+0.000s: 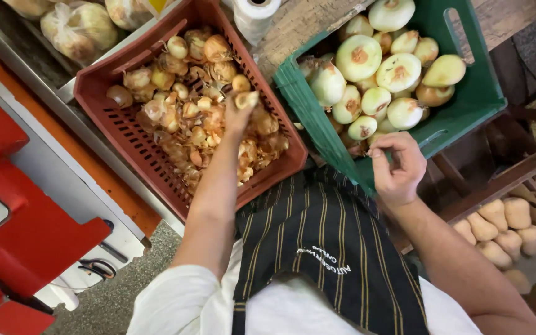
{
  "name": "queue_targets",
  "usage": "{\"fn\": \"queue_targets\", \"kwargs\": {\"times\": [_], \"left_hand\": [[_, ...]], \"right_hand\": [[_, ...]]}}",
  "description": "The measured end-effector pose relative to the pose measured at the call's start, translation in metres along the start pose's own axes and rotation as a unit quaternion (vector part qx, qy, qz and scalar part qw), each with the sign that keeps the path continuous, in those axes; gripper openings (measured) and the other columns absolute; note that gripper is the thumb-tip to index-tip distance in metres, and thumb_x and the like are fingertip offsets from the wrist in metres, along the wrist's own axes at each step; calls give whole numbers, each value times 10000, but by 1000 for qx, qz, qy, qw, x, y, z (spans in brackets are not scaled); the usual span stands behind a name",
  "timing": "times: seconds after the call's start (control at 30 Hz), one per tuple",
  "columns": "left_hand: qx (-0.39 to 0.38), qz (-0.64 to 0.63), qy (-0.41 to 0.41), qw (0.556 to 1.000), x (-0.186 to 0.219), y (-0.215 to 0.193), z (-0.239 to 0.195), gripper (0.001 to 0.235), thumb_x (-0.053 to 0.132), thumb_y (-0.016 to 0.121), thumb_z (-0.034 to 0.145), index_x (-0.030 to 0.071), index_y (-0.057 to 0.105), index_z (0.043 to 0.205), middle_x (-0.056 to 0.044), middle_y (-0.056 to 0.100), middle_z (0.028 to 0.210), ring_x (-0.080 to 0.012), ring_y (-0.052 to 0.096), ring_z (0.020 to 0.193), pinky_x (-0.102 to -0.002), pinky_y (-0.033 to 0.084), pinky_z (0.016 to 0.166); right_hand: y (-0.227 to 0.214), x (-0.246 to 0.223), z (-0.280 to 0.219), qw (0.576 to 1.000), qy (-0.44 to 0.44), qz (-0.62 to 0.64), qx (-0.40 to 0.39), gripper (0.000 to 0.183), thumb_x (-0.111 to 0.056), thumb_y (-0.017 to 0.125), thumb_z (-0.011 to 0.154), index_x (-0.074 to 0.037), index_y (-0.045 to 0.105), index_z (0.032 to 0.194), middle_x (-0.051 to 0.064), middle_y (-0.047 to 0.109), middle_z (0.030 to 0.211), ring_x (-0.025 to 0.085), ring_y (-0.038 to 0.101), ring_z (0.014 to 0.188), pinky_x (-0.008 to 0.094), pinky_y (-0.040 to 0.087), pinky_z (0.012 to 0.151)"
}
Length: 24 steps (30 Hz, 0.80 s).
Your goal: The person peels the dry outer skins off several onions by hand, discarding the skins into a brown basket and placing the peeled onions into a green crate. The person handles the onions one by one, rotating them to remove all loose layers.
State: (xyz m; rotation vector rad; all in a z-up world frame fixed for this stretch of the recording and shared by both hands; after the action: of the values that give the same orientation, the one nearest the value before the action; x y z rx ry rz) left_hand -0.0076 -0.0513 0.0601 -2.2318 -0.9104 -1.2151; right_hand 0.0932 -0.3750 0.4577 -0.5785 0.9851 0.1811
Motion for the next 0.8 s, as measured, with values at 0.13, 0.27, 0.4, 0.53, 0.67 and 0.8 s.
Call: {"fn": "queue_targets", "kwargs": {"times": [0.13, 0.27, 0.4, 0.53, 0.67, 0.8], "left_hand": [[-43, -219, -167, 961, 74, -41, -64, 805, 460, 953, 984, 134, 629, 1644, -189, 784, 1534, -368, 805, 1344, -590, 690, 1115], [31, -471, -213, 855, 82, -79, -83, 693, 359, 914, 966, 25, 660, 1518, -268, 776, 1467, -508, 815, 1274, -776, 667, 1064], [77, -536, -211, 814, 129, -99, -139, 707, 496, 911, 942, 123, 666, 1490, -243, 775, 1479, -591, 762, 1344, -954, 544, 1115], [-46, -580, -199, 789, 180, -99, -194, 665, 625, 810, 992, 108, 710, 1397, -341, 777, 1440, -689, 769, 1250, -802, 730, 887], [-45, -529, -200, 823, 195, -80, -234, 676, 696, 726, 1039, 165, 740, 1458, -231, 773, 1522, -573, 764, 1348, -788, 700, 1004], [-54, -470, -143, 869, 173, -84, -237, 575, 613, 683, 1126, 171, 746, 1490, -211, 787, 1517, -484, 787, 1342, -694, 734, 1007]], "right_hand": [[4, -13, 6, 1000, 7, -14, 3, 80, 241, 735, 1101, 166, 707, 1100, 264, 735, 988, 363, 780, 801, 449, 667, 807], [8, -16, 10, 1000, -18, -19, -15, 110, 205, 792, 1084, 140, 719, 1133, 265, 745, 1077, 369, 780, 882, 451, 649, 828], [47, -87, 29, 997, -61, -46, -14, 116, 154, 782, 1084, 63, 764, 1152, 232, 726, 1160, 372, 710, 989, 483, 608, 929], [120, -100, 41, 990, -57, 5, -130, 212, 16, 873, 1063, 20, 814, 1266, 233, 792, 1163, 480, 794, 1069, 542, 635, 974], [171, -79, 42, 949, -61, 36, -308, 989, -71, 1048, 848, -63, 580, 1719, 347, 547, 1702, 621, 585, 1540, 718, 463, 1316], [186, -56, 37, 942, 28, 133, -308, 1060, -229, 1152, 788, -126, 639, 1710, 238, 650, 1627, 469, 659, 1531, 600, 473, 1320]]}}
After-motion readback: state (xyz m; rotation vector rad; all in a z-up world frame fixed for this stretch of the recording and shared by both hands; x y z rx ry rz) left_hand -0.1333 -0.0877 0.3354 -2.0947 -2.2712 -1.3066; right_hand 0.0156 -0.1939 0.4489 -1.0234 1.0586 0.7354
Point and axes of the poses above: each hand's wrist, its own z-axis towards the middle knuckle, its own y-axis out of the palm, x = y × z, the point moved 2 cm from there along z, towards the middle knuckle
